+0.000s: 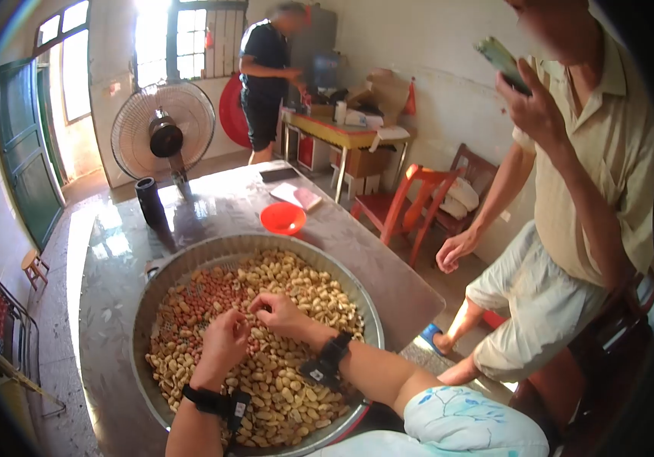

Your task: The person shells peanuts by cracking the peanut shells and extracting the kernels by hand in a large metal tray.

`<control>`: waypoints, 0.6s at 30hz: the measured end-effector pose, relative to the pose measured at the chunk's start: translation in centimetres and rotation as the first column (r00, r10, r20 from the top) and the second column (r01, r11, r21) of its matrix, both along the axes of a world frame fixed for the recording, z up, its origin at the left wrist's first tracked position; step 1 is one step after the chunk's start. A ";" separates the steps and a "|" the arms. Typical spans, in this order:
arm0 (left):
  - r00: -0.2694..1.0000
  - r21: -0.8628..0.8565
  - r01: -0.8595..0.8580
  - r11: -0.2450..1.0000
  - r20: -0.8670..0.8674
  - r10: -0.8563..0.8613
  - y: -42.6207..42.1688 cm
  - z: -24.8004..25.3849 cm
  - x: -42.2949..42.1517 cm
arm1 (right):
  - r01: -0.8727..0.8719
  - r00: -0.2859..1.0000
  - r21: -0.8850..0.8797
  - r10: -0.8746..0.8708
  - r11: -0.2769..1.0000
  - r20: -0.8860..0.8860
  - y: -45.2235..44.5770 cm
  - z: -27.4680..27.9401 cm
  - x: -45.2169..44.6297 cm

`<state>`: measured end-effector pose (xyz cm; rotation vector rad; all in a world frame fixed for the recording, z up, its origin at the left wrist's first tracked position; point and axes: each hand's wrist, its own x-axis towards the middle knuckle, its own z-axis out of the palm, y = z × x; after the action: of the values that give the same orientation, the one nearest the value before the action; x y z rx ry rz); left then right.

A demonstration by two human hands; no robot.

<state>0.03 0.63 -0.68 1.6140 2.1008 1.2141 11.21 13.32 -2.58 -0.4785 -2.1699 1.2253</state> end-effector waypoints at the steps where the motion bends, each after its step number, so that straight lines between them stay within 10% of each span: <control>1: 1.000 0.034 -0.007 0.999 -0.010 0.008 0.1 0.0 0.1 | -0.022 1.000 -0.021 0.022 1.000 -0.011 -0.1 0.2 0.1; 16: 0.987 0.093 -0.075 0.993 0.150 0.060 1.0 -1.4 -1.1 | 0.064 0.974 -0.150 -0.095 0.987 -0.206 -0.2 1.4 -0.3; 18: 0.866 0.163 -0.025 0.986 0.496 -0.060 0.9 -1.4 -1.0 | 0.031 0.972 -0.262 -0.090 0.965 -0.216 -1.1 2.0 0.1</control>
<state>-0.95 1.50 -2.09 1.1923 1.6889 1.6264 11.26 12.21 -0.62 -0.4824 -1.8029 1.4600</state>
